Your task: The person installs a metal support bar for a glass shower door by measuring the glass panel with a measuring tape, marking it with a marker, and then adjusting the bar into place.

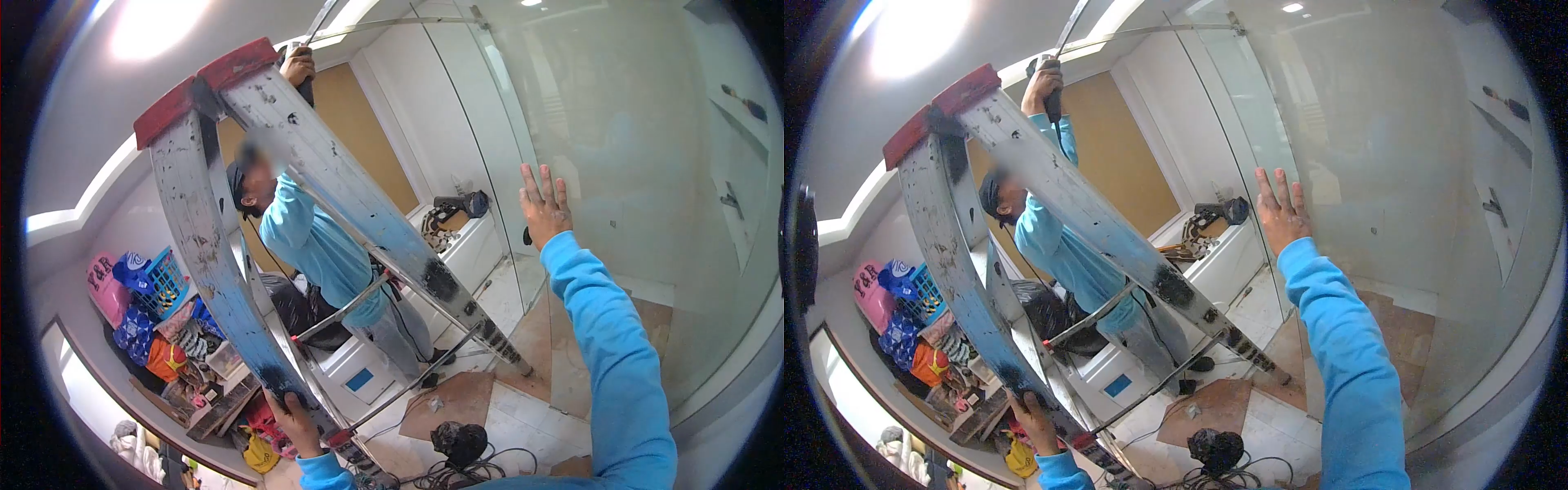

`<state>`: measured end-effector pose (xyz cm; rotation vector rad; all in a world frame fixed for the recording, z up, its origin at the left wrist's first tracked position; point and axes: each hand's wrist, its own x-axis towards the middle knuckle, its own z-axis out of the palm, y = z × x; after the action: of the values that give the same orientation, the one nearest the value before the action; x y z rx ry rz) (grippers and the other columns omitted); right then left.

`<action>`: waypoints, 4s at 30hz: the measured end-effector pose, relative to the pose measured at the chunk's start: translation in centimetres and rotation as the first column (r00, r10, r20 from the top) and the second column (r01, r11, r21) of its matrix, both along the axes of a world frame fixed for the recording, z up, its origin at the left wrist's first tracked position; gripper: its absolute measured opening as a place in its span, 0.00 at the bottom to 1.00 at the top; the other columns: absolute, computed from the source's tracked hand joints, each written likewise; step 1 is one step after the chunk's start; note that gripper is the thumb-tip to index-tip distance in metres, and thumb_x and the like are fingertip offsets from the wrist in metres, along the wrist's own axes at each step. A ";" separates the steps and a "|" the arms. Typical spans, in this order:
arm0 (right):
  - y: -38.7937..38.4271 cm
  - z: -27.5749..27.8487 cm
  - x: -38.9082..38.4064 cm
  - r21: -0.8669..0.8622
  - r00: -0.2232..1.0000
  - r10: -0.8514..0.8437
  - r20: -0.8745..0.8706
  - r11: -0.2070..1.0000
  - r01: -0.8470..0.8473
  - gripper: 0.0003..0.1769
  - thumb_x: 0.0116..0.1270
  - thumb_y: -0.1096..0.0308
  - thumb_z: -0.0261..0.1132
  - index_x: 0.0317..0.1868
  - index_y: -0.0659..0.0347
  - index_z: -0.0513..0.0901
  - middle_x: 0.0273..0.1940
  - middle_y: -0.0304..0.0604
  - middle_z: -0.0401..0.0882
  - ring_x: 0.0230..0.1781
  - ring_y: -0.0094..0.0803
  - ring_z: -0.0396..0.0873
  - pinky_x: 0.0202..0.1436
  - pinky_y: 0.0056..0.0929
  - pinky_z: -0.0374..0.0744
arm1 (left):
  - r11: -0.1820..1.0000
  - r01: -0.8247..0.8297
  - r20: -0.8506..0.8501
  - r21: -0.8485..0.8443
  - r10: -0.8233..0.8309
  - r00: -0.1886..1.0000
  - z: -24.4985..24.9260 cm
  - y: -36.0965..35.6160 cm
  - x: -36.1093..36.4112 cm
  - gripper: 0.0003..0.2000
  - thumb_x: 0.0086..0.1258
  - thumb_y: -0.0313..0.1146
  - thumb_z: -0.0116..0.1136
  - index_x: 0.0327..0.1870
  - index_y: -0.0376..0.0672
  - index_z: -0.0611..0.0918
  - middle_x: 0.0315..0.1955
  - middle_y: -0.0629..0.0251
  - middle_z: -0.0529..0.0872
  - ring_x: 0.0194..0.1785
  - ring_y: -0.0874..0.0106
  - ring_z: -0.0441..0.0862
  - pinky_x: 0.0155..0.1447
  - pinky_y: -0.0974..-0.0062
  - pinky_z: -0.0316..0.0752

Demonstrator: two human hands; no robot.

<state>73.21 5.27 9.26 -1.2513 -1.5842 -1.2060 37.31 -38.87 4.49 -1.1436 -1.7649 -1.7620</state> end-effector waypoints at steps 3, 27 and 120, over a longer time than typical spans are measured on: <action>-0.6 0.1 0.0 -0.045 1.000 0.011 -0.010 0.999 -0.011 0.12 0.63 0.66 0.61 0.47 0.43 0.81 0.78 0.32 0.39 0.79 0.44 0.32 0.77 0.50 0.31 | 0.999 -0.012 -0.023 -0.033 0.011 1.000 0.9 -0.2 0.5 0.35 0.74 0.51 0.49 0.69 0.29 0.60 0.61 0.50 0.71 0.57 0.63 0.71 0.63 0.72 0.64; -0.5 -0.1 0.6 0.034 0.999 -0.049 0.008 0.998 0.049 0.02 0.62 0.61 0.63 0.35 0.43 0.82 0.78 0.31 0.36 0.78 0.45 0.31 0.77 0.53 0.27 | 0.998 0.004 0.076 -0.067 0.001 0.997 0.5 -0.8 0.8 0.39 0.73 0.53 0.51 0.70 0.26 0.56 0.62 0.48 0.69 0.60 0.63 0.69 0.64 0.73 0.62; 0.7 -1.9 1.8 0.034 0.996 -0.076 0.035 0.997 0.075 0.03 0.64 0.61 0.61 0.32 0.42 0.80 0.78 0.34 0.35 0.78 0.49 0.30 0.75 0.57 0.25 | 0.993 -0.079 0.049 -0.088 0.084 0.995 -1.0 0.7 0.6 0.35 0.74 0.52 0.49 0.70 0.31 0.59 0.66 0.48 0.67 0.65 0.60 0.67 0.68 0.69 0.59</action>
<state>74.97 5.98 7.37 -1.2858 -1.5492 -1.3034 37.87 -38.13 3.51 -1.0518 -1.9071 -1.6980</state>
